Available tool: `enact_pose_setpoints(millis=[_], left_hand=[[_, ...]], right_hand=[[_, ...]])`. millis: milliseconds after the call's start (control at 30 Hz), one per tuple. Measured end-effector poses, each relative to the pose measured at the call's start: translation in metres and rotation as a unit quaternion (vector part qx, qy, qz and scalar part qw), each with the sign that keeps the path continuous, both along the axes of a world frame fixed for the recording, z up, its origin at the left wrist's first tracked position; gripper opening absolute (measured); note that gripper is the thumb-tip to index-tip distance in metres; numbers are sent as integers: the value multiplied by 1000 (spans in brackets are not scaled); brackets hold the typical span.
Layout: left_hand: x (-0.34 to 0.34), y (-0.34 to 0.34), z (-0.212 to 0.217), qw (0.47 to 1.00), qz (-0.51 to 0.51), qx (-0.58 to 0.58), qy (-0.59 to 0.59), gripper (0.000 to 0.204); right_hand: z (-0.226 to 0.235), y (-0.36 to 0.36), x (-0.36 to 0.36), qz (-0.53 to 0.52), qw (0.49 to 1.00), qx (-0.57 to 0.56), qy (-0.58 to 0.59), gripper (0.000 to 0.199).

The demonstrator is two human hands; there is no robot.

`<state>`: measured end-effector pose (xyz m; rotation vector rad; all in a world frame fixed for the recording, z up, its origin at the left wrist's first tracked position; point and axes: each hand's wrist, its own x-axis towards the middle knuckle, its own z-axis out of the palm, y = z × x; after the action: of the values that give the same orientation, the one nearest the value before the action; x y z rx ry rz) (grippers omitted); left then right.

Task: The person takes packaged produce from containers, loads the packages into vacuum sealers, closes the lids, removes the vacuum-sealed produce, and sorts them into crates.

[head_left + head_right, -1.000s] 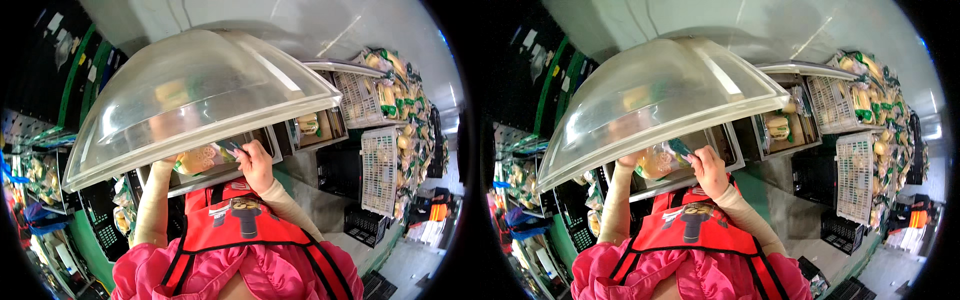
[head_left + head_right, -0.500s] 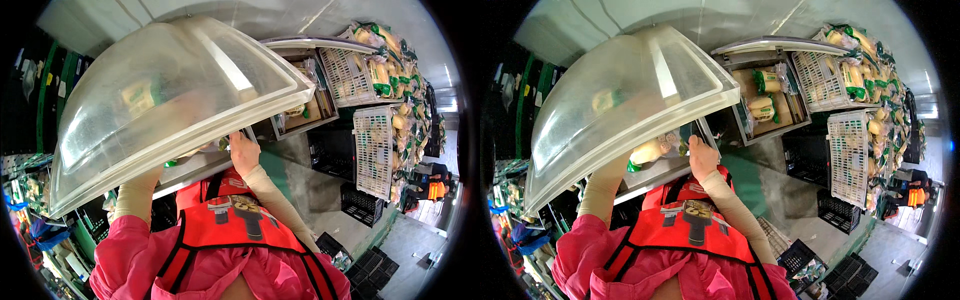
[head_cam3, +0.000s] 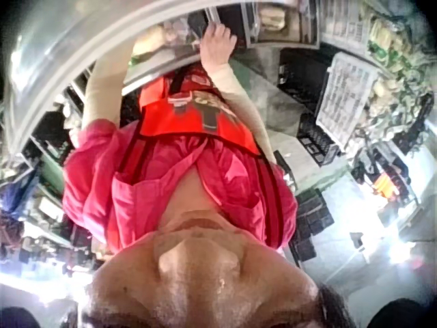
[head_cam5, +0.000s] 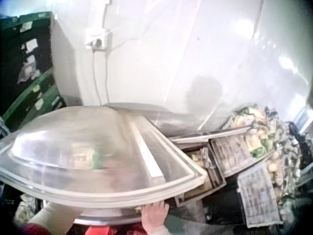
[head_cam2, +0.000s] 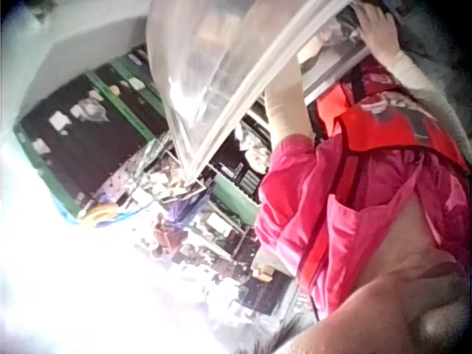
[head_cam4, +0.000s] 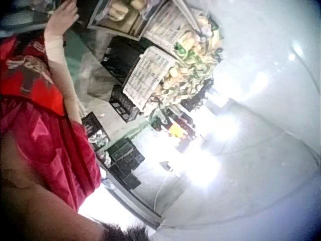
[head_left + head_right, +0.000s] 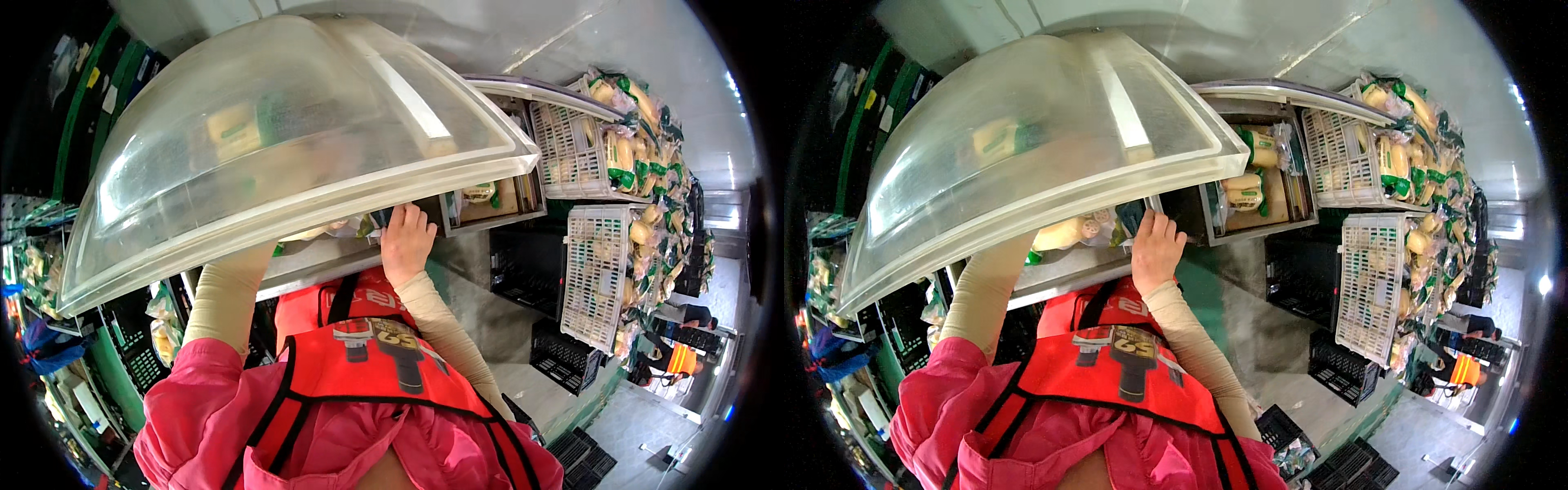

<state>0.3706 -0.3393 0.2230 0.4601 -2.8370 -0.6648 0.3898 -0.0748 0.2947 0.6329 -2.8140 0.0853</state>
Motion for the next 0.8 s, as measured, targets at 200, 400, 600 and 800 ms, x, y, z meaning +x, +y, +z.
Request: enact_pose_setpoints(millis=[200,400,600,800], left_hand=[[-10,0,-6,1000,5,-5,-15,19],[-21,2,-8,1000,9,-7,-22,20],[-37,6,-6,999,12,-16,-25,21],[-30,22,13,998,36,-28,-32,22]], right_hand=[[4,-4,9,102,995,-8,-11,25],[9,-14,10,164,977,106,-88,17],[7,-1,6,189,978,57,-69,25],[27,39,-8,268,941,-48,-200,31]])
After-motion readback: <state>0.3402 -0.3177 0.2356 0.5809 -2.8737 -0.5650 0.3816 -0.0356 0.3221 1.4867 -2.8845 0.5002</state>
